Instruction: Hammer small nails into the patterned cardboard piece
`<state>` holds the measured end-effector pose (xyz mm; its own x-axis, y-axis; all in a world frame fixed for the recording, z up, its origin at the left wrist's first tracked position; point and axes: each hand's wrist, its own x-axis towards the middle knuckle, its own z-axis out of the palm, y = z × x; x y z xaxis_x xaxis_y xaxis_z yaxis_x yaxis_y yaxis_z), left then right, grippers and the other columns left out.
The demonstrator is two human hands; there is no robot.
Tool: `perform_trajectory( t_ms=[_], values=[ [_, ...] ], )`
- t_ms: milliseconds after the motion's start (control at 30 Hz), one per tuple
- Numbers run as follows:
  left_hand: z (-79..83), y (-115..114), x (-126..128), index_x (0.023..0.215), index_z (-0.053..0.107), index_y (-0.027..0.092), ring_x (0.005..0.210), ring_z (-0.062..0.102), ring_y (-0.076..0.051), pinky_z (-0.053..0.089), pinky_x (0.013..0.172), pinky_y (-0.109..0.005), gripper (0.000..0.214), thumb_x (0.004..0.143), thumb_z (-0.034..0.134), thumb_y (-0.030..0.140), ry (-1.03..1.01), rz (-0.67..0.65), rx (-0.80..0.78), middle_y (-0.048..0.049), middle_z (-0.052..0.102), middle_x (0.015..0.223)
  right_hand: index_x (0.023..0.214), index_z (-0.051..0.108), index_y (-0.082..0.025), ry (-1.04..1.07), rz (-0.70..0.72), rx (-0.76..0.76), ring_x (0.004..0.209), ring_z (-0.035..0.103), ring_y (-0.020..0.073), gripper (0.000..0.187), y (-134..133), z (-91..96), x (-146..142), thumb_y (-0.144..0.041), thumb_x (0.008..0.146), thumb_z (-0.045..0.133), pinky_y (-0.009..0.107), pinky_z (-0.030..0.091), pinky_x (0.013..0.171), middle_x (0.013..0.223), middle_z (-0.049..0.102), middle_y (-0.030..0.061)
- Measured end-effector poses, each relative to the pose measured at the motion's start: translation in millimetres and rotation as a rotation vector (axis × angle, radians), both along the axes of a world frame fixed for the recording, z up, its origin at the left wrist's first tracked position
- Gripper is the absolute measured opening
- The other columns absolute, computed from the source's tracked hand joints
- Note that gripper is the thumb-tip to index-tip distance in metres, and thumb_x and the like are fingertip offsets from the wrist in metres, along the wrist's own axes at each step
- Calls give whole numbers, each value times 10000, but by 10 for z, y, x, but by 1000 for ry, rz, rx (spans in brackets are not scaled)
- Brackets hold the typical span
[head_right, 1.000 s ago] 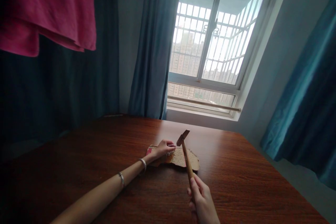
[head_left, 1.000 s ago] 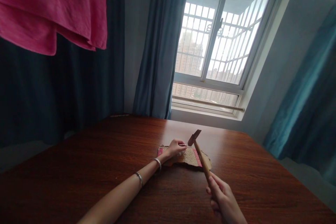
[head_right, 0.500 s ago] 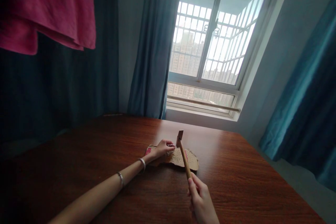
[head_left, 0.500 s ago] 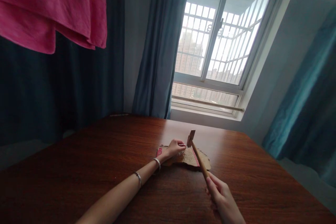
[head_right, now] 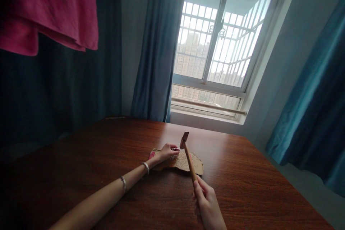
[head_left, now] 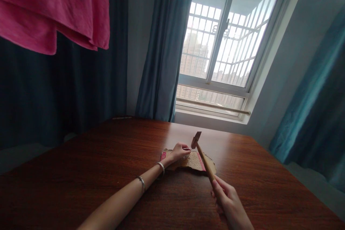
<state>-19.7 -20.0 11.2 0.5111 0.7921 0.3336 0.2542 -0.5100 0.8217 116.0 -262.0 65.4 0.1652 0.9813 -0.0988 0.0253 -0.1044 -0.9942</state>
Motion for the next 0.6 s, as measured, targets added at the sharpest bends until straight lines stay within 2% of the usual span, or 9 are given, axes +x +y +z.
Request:
perform_trajectory(
  t_ms=[233, 433, 600],
  values=[
    [18, -15, -7, 687, 667, 92, 640, 524, -137, 343, 561, -200, 229, 649, 583, 302, 16, 17, -17, -33, 629, 657, 1102, 496, -191, -26, -19, -21, 324, 319, 13, 507, 7, 13, -20, -564, 759, 492, 125, 204, 269, 623, 439, -54],
    [-37, 18, 10, 722, 681, 87, 611, 517, -128, 340, 554, -203, 242, 651, 574, 293, 13, 24, -17, -31, 629, 649, 1089, 495, -174, 45, 7, -10, 328, 265, -5, 509, 3, -27, -26, -562, 760, 500, 118, 189, 287, 598, 417, -64],
    [-33, 14, 14, 703, 679, 88, 603, 508, -126, 332, 545, -203, 242, 647, 575, 299, 6, 26, 0, -28, 622, 632, 1073, 505, -177, 78, -36, 3, 338, 309, 3, 533, -22, 3, -56, -578, 724, 536, 118, 193, 286, 614, 457, -47]
  ],
)
